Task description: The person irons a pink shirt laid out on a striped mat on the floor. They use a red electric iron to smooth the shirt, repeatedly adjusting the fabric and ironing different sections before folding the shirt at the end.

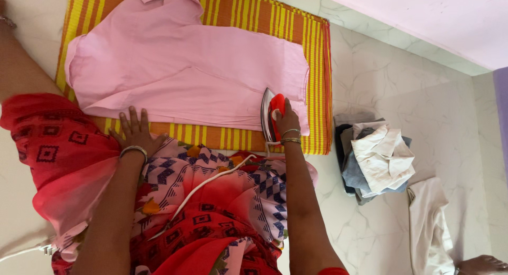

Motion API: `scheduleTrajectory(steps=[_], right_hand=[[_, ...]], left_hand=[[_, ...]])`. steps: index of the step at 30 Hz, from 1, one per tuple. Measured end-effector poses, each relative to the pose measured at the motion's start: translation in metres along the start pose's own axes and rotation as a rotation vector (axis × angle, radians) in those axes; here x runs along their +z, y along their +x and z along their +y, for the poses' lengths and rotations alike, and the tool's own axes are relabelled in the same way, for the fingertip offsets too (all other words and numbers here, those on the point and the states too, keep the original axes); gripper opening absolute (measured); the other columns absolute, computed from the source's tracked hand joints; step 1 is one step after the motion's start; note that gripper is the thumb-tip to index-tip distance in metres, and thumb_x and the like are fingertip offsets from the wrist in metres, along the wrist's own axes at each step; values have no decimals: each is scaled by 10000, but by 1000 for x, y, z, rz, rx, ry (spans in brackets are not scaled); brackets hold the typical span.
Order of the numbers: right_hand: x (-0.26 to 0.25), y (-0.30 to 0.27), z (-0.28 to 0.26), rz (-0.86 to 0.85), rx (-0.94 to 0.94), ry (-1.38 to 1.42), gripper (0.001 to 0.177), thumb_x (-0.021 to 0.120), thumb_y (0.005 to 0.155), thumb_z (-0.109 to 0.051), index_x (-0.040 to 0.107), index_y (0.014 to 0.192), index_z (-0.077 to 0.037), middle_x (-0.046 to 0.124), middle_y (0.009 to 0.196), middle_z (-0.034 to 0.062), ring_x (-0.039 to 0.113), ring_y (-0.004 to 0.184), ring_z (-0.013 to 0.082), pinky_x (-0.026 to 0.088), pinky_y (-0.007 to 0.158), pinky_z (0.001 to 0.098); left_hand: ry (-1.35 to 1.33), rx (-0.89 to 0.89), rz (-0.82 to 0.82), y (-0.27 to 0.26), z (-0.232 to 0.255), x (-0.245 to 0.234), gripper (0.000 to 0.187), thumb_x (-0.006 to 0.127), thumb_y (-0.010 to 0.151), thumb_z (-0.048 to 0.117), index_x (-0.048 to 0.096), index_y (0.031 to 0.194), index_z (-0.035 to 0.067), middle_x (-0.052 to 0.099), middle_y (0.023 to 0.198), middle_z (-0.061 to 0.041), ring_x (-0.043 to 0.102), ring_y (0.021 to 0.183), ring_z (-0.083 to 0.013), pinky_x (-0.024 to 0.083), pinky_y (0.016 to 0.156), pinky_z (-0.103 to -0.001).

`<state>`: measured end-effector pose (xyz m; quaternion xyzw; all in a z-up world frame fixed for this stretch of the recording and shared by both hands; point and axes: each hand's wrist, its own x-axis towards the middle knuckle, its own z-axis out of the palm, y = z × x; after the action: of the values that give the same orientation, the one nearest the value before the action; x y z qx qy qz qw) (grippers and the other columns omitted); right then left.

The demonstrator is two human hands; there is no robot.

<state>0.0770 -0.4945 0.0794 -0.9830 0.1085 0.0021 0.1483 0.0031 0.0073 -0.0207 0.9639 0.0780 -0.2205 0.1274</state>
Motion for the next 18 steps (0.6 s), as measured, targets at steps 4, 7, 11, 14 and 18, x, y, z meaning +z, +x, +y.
scheduleTrajectory(steps=[4,7,11,14,18], right_hand=[[-7,-3,13,24,22,10,678,612,969,-354,363,1572,-171,691,1108,295,660,1016,481,519,845,582],[-15,-5,25,3,43,21,675,608,970,-335,360,1579,-179,700,1109,295,669,1011,478,523,854,574],[-18,-9,36,16,37,28,694,620,965,-320,344,1587,-185,697,1112,301,674,1002,479,523,853,571],[-22,-7,41,4,47,30,714,633,954,-318,342,1594,-194,696,1100,306,675,1006,480,526,856,568],[-18,-12,42,21,44,-32,727,631,975,-336,313,1610,-176,693,1045,314,671,971,487,520,837,584]], left_hand=[[3,-10,-1,1,0,2,1132,420,790,833,-128,1619,292,-305,1679,-36,-280,1526,-322,-113,1119,-737],[35,-14,-12,2,1,1,1135,411,796,849,-142,1613,288,-315,1669,-44,-285,1519,-317,-123,1127,-730],[-42,2,-3,0,-1,-3,1142,410,774,843,-128,1617,293,-303,1676,-31,-270,1525,-317,-103,1128,-735],[-45,0,-5,-3,0,-4,1142,410,774,844,-117,1620,286,-297,1681,-33,-269,1532,-320,-99,1131,-732],[-6,-15,-24,-1,1,-5,1153,405,774,864,-126,1615,280,-303,1676,-42,-277,1527,-323,-100,1135,-728]])
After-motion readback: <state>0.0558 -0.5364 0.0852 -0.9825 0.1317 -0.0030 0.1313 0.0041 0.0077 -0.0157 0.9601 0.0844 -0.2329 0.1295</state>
